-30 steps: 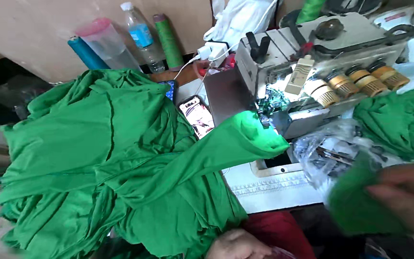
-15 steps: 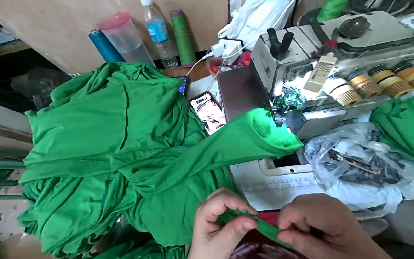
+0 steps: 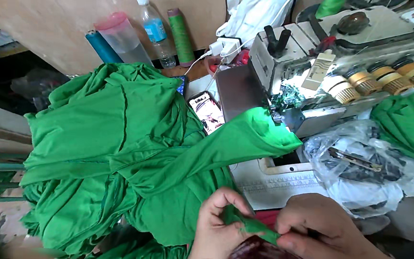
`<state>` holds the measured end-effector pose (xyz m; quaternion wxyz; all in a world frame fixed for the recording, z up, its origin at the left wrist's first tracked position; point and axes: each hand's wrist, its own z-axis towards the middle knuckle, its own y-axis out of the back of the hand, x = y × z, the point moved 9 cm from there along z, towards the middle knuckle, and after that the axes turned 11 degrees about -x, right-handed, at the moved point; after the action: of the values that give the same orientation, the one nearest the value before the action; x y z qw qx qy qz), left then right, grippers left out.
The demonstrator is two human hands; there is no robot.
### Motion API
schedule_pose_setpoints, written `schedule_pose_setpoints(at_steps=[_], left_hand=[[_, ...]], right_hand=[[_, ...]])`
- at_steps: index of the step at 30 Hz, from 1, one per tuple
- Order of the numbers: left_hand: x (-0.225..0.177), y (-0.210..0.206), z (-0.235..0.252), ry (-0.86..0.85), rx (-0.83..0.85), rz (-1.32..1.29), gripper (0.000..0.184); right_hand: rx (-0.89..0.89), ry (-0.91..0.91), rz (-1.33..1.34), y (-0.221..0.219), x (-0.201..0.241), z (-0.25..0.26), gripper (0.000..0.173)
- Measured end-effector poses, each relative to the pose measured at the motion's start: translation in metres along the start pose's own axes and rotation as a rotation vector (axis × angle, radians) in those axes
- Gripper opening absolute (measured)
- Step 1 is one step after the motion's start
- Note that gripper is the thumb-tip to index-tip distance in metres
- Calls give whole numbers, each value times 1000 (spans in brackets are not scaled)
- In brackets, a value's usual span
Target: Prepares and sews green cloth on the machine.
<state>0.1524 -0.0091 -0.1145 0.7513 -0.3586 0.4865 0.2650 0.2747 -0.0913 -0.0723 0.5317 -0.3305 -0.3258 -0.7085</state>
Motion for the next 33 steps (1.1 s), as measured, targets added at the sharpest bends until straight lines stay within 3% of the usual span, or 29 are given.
schedule_pose_setpoints(at_steps=[3,6,10,13,15,17,19,23,25,28,30,31,33], left_hand=[[-2,5,1,-35,-49,-48,14],[-7,3,1,-90,-56,-36,12],[-5,-7,-4,-103,-32,16,17],[-4,-10,-7,-127,-34,108,21],[-6,-7,-7,-214,-27,346,15],[-8,-1,-5,-278,-13,550,24],[-13,4,-1,-280,-9,513,32],[-23,3,4,-182,12,53,31],[-16,-7,3,-54,103,-151,28],[9,-36,-19,228,515,-165,33],[22,-51,-36,306,727,-98,33],[25,-53,-39,310,761,-57,29],[25,-47,-32,323,631,-51,22]], right_hand=[[26,12,111,-3,-3,-1,24],[-75,-54,64,3,-18,-3,23],[-90,-116,101,-4,-34,-5,39],[-126,-72,78,-5,-34,-6,25],[-145,-40,41,-3,-33,-5,16],[-140,-28,44,0,-31,-6,15],[-104,-44,82,-1,-30,-7,17],[-11,-69,121,-8,-29,-6,24],[-7,-62,112,-8,-27,-4,24],[7,-66,100,-3,-28,-2,23],[53,-83,101,-6,-33,-5,24],[66,-94,97,-9,-37,-8,23],[16,-119,56,-4,-46,-12,28]])
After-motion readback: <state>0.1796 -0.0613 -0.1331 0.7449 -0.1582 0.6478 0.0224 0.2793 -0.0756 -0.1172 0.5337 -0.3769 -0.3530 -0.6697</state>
